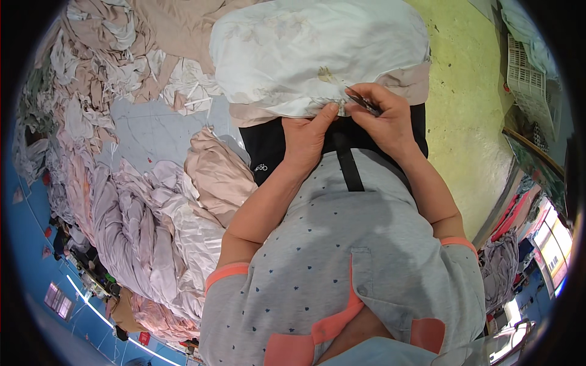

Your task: Inspecting white fabric pillow shells and removing debris using tweezers.

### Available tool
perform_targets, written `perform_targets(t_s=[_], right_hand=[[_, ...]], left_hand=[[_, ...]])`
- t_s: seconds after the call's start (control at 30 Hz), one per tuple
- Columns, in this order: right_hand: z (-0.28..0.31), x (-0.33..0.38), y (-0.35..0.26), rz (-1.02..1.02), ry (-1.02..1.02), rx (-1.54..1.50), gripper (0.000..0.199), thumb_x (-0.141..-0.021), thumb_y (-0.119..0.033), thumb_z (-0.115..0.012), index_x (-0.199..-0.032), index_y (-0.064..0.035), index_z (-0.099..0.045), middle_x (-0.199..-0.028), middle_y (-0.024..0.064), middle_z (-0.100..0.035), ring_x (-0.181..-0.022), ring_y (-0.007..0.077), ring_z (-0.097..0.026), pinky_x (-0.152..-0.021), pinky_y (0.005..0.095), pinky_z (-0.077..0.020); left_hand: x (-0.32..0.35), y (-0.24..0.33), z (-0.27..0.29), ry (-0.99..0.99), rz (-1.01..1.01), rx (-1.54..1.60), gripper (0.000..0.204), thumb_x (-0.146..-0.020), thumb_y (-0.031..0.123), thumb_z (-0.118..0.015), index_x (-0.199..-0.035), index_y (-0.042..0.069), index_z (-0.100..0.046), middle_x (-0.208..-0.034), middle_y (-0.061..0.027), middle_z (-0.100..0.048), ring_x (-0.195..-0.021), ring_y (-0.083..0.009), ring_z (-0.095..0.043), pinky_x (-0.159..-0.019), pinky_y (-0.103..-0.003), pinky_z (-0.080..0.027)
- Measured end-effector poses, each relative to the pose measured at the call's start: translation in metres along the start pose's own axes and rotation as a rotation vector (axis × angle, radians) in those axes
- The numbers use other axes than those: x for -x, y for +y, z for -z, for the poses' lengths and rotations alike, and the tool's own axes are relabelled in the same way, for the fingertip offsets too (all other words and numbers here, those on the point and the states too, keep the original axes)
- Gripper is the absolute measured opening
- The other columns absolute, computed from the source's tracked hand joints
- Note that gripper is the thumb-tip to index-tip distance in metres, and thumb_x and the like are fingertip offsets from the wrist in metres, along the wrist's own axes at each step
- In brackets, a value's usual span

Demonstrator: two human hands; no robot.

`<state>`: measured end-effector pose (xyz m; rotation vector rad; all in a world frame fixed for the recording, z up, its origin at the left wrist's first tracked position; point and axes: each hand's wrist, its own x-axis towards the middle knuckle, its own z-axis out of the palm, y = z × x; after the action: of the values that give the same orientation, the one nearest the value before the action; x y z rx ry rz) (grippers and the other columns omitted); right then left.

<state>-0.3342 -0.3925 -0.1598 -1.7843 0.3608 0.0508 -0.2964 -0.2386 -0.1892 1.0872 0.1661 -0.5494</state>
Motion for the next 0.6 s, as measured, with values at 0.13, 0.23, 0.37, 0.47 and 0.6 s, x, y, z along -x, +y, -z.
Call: perform_targets(t_s=[0.13,0.23,0.37,0.47,0.6], right_hand=[[-0.003,-0.002,0.006,0.016,-0.014,0.044,0.014,-0.082,-0.002,-0.067,-0.095,-0.0003,-0.063,-0.08,-0.0033,-0.063,-0.073,0.0016,-0.054,-0.064,0.0168,-0.0424],[-0.004,-0.003,0.01,0.036,-0.009,0.028,0.011,-0.082,-0.002,-0.067,-0.091,-0.0005,-0.062,-0.077,-0.0042,-0.061,-0.069,0.0014,-0.051,-0.061,0.0169,-0.0407],[-0.001,-0.003,0.006,0.094,-0.03,0.169,0.008,-0.081,-0.001,-0.065,-0.087,-0.0006,-0.06,-0.075,-0.0042,-0.06,-0.067,0.0012,-0.049,-0.059,0.0177,-0.0392],[-0.002,-0.004,0.012,0.131,-0.031,0.169,0.005,-0.081,0.0,-0.063,-0.083,-0.0014,-0.058,-0.072,-0.0055,-0.056,-0.064,0.001,-0.046,-0.056,0.0186,-0.037],[0.0,-0.002,0.014,-0.026,0.021,-0.056,0.006,-0.081,0.0,-0.062,-0.082,-0.0025,-0.057,-0.071,-0.007,-0.051,-0.065,0.0005,-0.043,-0.056,0.0187,-0.0349]], left_hand=[[0.001,-0.001,-0.002,-0.016,-0.086,-0.073,0.015,-0.086,0.003,-0.065,-0.101,-0.001,-0.064,-0.094,-0.0017,-0.065,-0.083,-0.0086,-0.058,-0.074,-0.022,-0.046],[0.002,-0.001,-0.001,-0.037,-0.14,-0.132,0.015,-0.087,0.002,-0.065,-0.101,-0.002,-0.064,-0.095,-0.0015,-0.064,-0.083,-0.0084,-0.057,-0.074,-0.022,-0.046],[0.002,0.0,0.0,-0.049,-0.169,-0.206,0.013,-0.087,0.001,-0.064,-0.1,-0.002,-0.065,-0.094,-0.0015,-0.064,-0.083,-0.0083,-0.057,-0.074,-0.022,-0.045],[0.001,0.0,-0.002,-0.057,-0.166,-0.193,0.013,-0.087,0.0,-0.063,-0.099,-0.003,-0.065,-0.094,-0.0017,-0.065,-0.083,-0.0084,-0.057,-0.074,-0.022,-0.045],[0.0,0.001,-0.003,-0.049,-0.163,-0.199,0.014,-0.087,0.0,-0.063,-0.1,-0.003,-0.065,-0.094,-0.0023,-0.065,-0.083,-0.0089,-0.057,-0.075,-0.022,-0.045]])
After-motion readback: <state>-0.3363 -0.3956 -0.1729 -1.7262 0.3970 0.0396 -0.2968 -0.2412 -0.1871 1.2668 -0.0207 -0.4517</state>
